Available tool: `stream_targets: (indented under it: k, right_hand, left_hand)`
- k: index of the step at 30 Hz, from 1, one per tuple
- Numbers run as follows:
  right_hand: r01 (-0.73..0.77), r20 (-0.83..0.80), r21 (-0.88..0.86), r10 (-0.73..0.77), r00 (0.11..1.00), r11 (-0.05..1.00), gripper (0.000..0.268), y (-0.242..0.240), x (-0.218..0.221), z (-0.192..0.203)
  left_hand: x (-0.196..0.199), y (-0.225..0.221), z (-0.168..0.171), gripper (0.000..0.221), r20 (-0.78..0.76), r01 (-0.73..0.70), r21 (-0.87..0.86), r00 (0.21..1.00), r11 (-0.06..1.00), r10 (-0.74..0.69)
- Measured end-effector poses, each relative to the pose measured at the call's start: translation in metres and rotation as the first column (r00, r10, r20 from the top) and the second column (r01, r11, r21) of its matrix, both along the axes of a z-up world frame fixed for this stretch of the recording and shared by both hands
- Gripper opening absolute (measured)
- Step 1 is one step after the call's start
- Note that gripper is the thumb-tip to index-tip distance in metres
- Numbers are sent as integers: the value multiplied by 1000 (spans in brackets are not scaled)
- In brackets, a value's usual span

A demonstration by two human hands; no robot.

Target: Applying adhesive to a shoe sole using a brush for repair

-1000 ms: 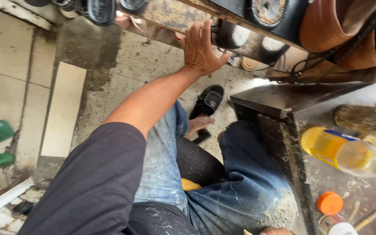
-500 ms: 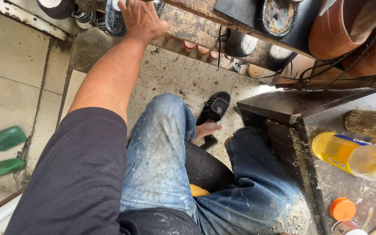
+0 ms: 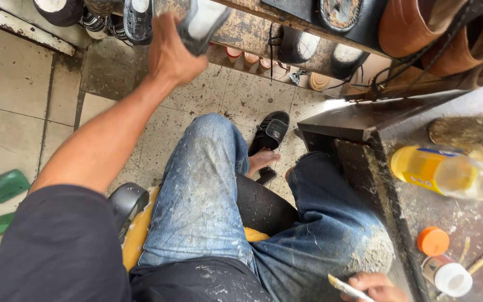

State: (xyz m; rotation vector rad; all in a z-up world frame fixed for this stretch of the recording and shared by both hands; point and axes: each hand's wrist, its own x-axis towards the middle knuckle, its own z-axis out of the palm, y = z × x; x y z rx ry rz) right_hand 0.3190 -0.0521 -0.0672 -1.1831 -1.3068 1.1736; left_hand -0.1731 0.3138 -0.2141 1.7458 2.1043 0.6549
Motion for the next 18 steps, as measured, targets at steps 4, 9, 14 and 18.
stream_targets:
  k: [4,9,14,18]
  right_hand:
    - [173,58,108,-180,982,979,19,8,-36,4]
    - [215,-196,222,-172,965,951,19,4,-25,-22]
    - [260,-239,272,-197,951,926,18,-4,-36,-15]
    - [329,-244,333,-256,935,884,17,-8,-36,2]
  left_hand:
    - [-2,-86,48,68,-28,209,148,978,967,-207]
    - [1,-183,90,80,62,470,299,859,831,-508]
    - [31,-236,134,83,164,546,440,732,713,-661]
    - [61,-260,151,78,214,577,548,604,606,-768]
